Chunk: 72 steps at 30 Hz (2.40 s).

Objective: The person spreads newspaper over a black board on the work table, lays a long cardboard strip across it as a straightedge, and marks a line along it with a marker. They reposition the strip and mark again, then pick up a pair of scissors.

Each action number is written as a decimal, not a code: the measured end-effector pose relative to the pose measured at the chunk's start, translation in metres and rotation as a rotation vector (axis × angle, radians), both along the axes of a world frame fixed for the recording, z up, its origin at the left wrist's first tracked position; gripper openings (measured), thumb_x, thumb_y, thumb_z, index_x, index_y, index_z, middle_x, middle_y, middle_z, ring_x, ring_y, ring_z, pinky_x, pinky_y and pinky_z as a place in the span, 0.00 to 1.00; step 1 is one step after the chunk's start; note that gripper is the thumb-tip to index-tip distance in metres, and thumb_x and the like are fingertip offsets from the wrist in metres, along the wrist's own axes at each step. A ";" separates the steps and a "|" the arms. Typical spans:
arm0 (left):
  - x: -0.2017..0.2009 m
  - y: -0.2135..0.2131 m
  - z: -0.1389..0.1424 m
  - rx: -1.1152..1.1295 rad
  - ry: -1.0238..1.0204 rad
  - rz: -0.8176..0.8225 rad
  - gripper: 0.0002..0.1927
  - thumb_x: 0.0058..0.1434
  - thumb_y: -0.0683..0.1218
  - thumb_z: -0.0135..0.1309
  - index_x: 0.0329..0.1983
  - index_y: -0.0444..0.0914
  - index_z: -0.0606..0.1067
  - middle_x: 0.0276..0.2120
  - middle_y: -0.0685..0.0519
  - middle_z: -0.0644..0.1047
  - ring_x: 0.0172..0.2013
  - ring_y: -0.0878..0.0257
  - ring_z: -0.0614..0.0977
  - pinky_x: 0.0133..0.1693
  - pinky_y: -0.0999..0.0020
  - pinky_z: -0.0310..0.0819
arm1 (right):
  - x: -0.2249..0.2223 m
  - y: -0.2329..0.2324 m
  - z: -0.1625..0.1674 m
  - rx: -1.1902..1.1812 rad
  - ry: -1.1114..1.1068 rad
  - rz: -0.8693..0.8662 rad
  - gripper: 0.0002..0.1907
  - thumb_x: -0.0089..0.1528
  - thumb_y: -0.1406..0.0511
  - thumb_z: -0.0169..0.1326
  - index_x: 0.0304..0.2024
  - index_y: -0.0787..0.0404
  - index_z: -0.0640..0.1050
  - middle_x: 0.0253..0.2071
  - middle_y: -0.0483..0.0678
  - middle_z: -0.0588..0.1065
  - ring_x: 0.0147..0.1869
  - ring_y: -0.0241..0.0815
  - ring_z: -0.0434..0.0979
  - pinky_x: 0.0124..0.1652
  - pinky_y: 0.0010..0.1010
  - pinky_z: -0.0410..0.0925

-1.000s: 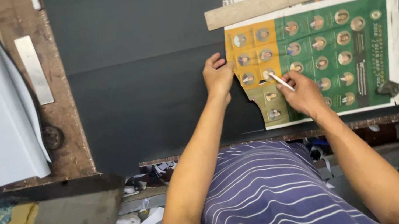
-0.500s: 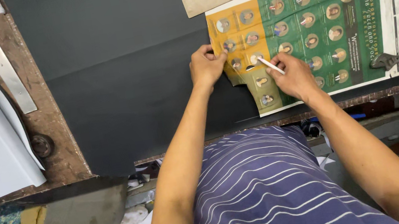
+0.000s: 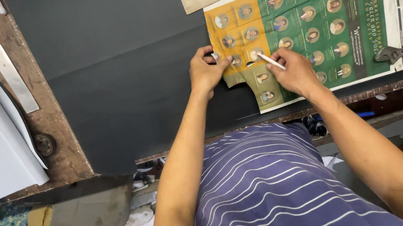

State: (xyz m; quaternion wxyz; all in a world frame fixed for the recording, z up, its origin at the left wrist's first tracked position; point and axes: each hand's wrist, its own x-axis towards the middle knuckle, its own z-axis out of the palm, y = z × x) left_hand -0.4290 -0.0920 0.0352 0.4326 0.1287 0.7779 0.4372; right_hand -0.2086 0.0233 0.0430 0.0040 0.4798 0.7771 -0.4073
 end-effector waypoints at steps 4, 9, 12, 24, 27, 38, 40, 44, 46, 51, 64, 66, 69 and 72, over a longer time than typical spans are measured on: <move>0.008 0.000 0.005 -0.023 -0.059 0.043 0.38 0.48 0.45 0.71 0.62 0.35 0.70 0.40 0.48 0.81 0.38 0.62 0.85 0.39 0.65 0.82 | 0.002 0.000 -0.002 0.018 0.012 0.014 0.11 0.62 0.61 0.62 0.43 0.59 0.79 0.31 0.50 0.77 0.35 0.49 0.78 0.37 0.41 0.70; 0.024 0.001 0.010 -0.159 0.202 0.078 0.44 0.45 0.48 0.74 0.65 0.38 0.68 0.50 0.44 0.72 0.40 0.57 0.82 0.43 0.62 0.80 | 0.003 0.000 -0.004 0.016 0.038 0.013 0.11 0.62 0.61 0.61 0.43 0.59 0.79 0.31 0.50 0.77 0.35 0.49 0.78 0.37 0.41 0.70; 0.030 0.002 0.012 -0.113 0.308 0.092 0.48 0.45 0.47 0.74 0.68 0.38 0.63 0.57 0.40 0.62 0.43 0.55 0.80 0.46 0.63 0.81 | 0.004 0.000 -0.004 0.023 0.040 0.018 0.11 0.62 0.61 0.61 0.43 0.59 0.79 0.31 0.50 0.77 0.35 0.49 0.78 0.37 0.41 0.70; 0.032 -0.005 -0.009 0.028 0.062 0.138 0.41 0.53 0.36 0.64 0.70 0.38 0.61 0.45 0.47 0.83 0.39 0.62 0.86 0.43 0.67 0.81 | 0.006 0.001 -0.007 0.027 0.056 0.026 0.11 0.62 0.61 0.62 0.43 0.58 0.79 0.31 0.49 0.77 0.36 0.49 0.78 0.38 0.41 0.70; 0.031 -0.007 -0.015 0.155 -0.073 0.153 0.39 0.56 0.32 0.60 0.71 0.37 0.61 0.50 0.44 0.82 0.43 0.63 0.86 0.45 0.70 0.80 | 0.006 0.001 -0.006 0.003 0.044 0.017 0.10 0.62 0.61 0.61 0.43 0.58 0.79 0.31 0.49 0.77 0.36 0.49 0.78 0.38 0.41 0.70; 0.045 -0.018 0.021 -0.004 0.546 -0.112 0.41 0.56 0.35 0.62 0.72 0.45 0.63 0.57 0.40 0.71 0.49 0.51 0.77 0.51 0.59 0.75 | 0.008 0.000 -0.003 0.002 0.069 0.024 0.10 0.63 0.62 0.61 0.43 0.60 0.78 0.31 0.50 0.77 0.35 0.48 0.79 0.38 0.40 0.70; 0.049 -0.022 0.022 0.041 0.757 -0.191 0.39 0.56 0.34 0.60 0.72 0.45 0.64 0.63 0.39 0.66 0.58 0.48 0.72 0.56 0.53 0.71 | 0.008 -0.001 -0.004 0.009 0.075 0.019 0.10 0.63 0.62 0.61 0.43 0.60 0.78 0.31 0.50 0.77 0.35 0.48 0.79 0.38 0.40 0.70; 0.046 -0.025 0.009 0.108 1.095 -0.461 0.36 0.57 0.33 0.56 0.69 0.46 0.66 0.72 0.45 0.62 0.72 0.45 0.62 0.68 0.45 0.59 | 0.009 -0.001 -0.005 0.037 0.116 0.024 0.10 0.62 0.63 0.61 0.42 0.60 0.78 0.31 0.50 0.77 0.35 0.48 0.79 0.38 0.40 0.70; 0.042 -0.026 -0.002 0.082 1.149 -0.601 0.35 0.59 0.35 0.55 0.70 0.45 0.66 0.74 0.50 0.61 0.75 0.49 0.59 0.72 0.45 0.55 | 0.009 -0.001 -0.004 0.034 0.114 0.029 0.10 0.62 0.63 0.61 0.42 0.60 0.78 0.31 0.50 0.77 0.35 0.48 0.79 0.38 0.40 0.70; 0.031 -0.028 -0.020 0.040 1.166 -0.705 0.33 0.69 0.47 0.53 0.77 0.41 0.60 0.76 0.54 0.58 0.76 0.58 0.56 0.73 0.43 0.49 | 0.009 -0.001 -0.003 0.013 0.101 0.006 0.09 0.62 0.63 0.61 0.43 0.59 0.78 0.31 0.50 0.77 0.35 0.49 0.79 0.37 0.40 0.70; 0.023 -0.024 -0.007 -0.050 1.113 -0.836 0.49 0.64 0.69 0.50 0.79 0.39 0.51 0.77 0.52 0.52 0.77 0.54 0.48 0.71 0.32 0.35 | 0.012 -0.002 0.005 0.068 0.195 -0.021 0.08 0.61 0.64 0.61 0.41 0.59 0.78 0.35 0.50 0.79 0.37 0.51 0.80 0.38 0.41 0.71; 0.019 -0.025 -0.005 -0.060 1.102 -0.863 0.51 0.62 0.70 0.50 0.79 0.38 0.50 0.77 0.51 0.51 0.76 0.49 0.46 0.69 0.30 0.34 | 0.012 -0.003 0.004 0.051 0.173 -0.025 0.08 0.62 0.64 0.60 0.41 0.59 0.78 0.34 0.50 0.78 0.37 0.51 0.80 0.37 0.41 0.71; 0.011 -0.027 -0.001 -0.056 1.035 -0.898 0.56 0.57 0.73 0.53 0.79 0.39 0.49 0.77 0.52 0.50 0.76 0.49 0.45 0.69 0.29 0.32 | 0.011 -0.003 0.002 0.039 0.162 -0.021 0.08 0.62 0.64 0.60 0.41 0.60 0.78 0.33 0.50 0.78 0.36 0.50 0.80 0.37 0.41 0.71; 0.005 -0.027 0.006 -0.078 1.021 -0.882 0.61 0.51 0.75 0.58 0.79 0.41 0.49 0.77 0.53 0.50 0.76 0.47 0.45 0.69 0.27 0.32 | 0.012 -0.003 0.000 0.042 0.166 -0.006 0.08 0.62 0.64 0.61 0.41 0.61 0.77 0.32 0.50 0.78 0.36 0.50 0.80 0.37 0.40 0.70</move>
